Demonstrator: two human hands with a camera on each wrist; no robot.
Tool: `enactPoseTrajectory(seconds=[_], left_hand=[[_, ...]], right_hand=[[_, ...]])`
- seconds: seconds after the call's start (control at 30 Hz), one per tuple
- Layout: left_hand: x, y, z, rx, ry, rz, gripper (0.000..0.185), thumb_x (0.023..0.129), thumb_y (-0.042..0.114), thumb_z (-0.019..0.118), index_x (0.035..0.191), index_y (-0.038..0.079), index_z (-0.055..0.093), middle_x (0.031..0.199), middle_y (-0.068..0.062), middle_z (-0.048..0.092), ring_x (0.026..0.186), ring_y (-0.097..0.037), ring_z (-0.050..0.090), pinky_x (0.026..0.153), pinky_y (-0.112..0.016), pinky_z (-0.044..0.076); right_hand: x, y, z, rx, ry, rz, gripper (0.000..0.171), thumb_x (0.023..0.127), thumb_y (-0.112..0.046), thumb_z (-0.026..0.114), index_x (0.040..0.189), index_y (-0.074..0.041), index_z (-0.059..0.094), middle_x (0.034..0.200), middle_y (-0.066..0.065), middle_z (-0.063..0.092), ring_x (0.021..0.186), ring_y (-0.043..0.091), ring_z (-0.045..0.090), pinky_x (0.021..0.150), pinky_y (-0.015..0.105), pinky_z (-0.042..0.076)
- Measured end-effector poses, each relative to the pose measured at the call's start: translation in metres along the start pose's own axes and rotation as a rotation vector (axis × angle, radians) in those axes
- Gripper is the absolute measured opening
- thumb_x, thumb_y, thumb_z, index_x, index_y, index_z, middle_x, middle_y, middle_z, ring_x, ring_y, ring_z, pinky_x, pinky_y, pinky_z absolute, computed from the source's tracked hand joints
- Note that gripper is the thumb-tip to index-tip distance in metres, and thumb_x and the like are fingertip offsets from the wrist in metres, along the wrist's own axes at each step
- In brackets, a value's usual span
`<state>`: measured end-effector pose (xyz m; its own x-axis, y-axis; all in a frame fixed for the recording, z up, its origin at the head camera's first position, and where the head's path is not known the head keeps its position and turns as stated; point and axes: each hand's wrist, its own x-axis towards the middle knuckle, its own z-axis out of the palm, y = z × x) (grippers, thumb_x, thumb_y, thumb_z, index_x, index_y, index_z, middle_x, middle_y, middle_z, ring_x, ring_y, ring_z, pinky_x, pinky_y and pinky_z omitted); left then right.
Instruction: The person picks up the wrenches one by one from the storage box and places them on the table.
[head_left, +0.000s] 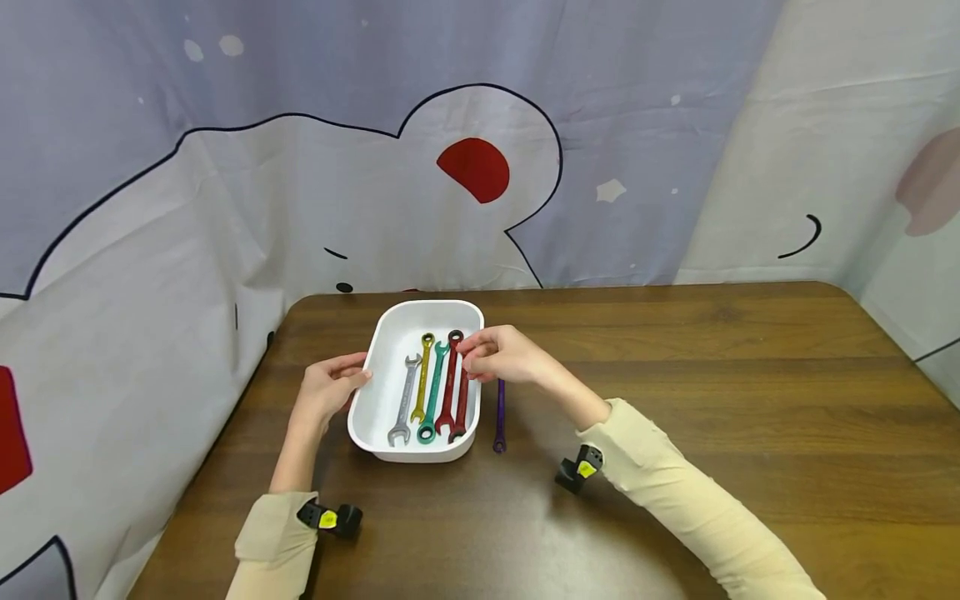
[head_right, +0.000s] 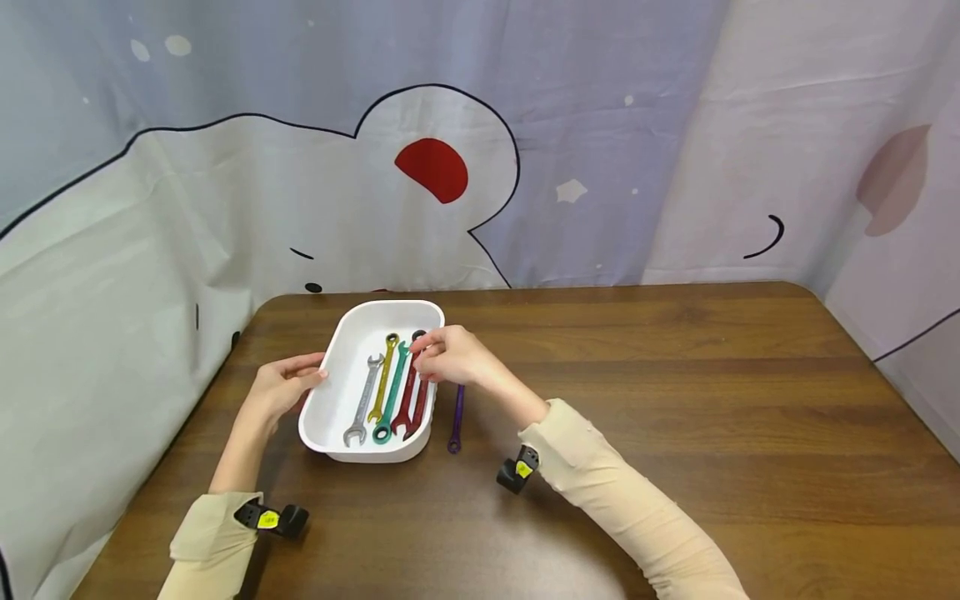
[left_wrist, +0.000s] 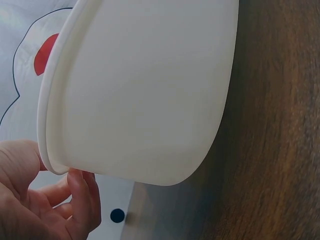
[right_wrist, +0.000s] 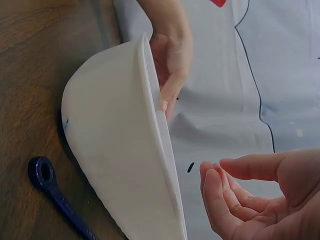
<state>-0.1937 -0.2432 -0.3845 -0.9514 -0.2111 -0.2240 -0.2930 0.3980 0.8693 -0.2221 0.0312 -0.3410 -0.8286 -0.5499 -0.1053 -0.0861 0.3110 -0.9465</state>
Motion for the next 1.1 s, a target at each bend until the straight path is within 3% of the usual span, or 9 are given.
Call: enactPoseTrajectory(seconds=[0.07, 0.33, 0.6, 0.73, 1.1], left_hand=[[0.001, 0.0, 0.0, -0.001, -0.003, 0.004, 0.045, 0.092, 0.016, 0.063, 0.134, 0.004, 0.055, 0.119, -0.016, 0.065, 0.082, -0.007, 0.062, 0.064, -0.022, 0.051], [0.001, 0.003, 0.0, -0.002, -0.004, 0.009, 0.045, 0.092, 0.015, 0.063, 0.134, 0.003, 0.055, 0.117, -0.017, 0.066, 0.077, -0.003, 0.061, 0.064, -0.022, 0.052], [0.003, 0.007, 0.0, 0.009, -0.004, 0.0, 0.045, 0.092, 0.016, 0.063, 0.135, 0.004, 0.055, 0.122, -0.019, 0.063, 0.078, -0.003, 0.06, 0.064, -0.022, 0.051], [0.004, 0.005, 0.0, 0.013, 0.002, -0.012, 0.045, 0.092, 0.016, 0.063, 0.135, 0.005, 0.055, 0.122, -0.018, 0.064, 0.077, -0.003, 0.06, 0.064, -0.023, 0.051], [0.002, 0.0, -0.001, 0.021, 0.004, -0.013, 0.045, 0.092, 0.017, 0.063, 0.135, 0.005, 0.055, 0.122, -0.018, 0.063, 0.076, -0.002, 0.059, 0.064, -0.022, 0.051]], right_hand=[[0.002, 0.0, 0.001, -0.01, -0.006, -0.008, 0.032, 0.088, 0.003, 0.056, 0.118, 0.014, 0.057, 0.084, 0.012, 0.068, 0.07, 0.006, 0.061, 0.071, 0.03, 0.056], [0.006, -0.003, 0.007, -0.047, -0.009, 0.02, 0.033, 0.088, 0.003, 0.056, 0.12, 0.011, 0.058, 0.104, 0.028, 0.067, 0.071, 0.006, 0.061, 0.07, 0.025, 0.055], [0.011, -0.006, 0.015, -0.018, -0.004, 0.024, 0.032, 0.089, 0.003, 0.057, 0.12, 0.011, 0.058, 0.092, 0.02, 0.068, 0.068, 0.007, 0.062, 0.075, 0.033, 0.058], [0.013, -0.006, 0.019, -0.026, -0.009, 0.032, 0.032, 0.088, 0.003, 0.059, 0.119, 0.009, 0.059, 0.089, 0.017, 0.069, 0.068, 0.007, 0.061, 0.071, 0.028, 0.057], [0.02, -0.007, 0.03, -0.02, -0.024, 0.077, 0.031, 0.088, 0.004, 0.06, 0.119, 0.008, 0.059, 0.098, 0.024, 0.069, 0.067, 0.008, 0.061, 0.072, 0.026, 0.056]])
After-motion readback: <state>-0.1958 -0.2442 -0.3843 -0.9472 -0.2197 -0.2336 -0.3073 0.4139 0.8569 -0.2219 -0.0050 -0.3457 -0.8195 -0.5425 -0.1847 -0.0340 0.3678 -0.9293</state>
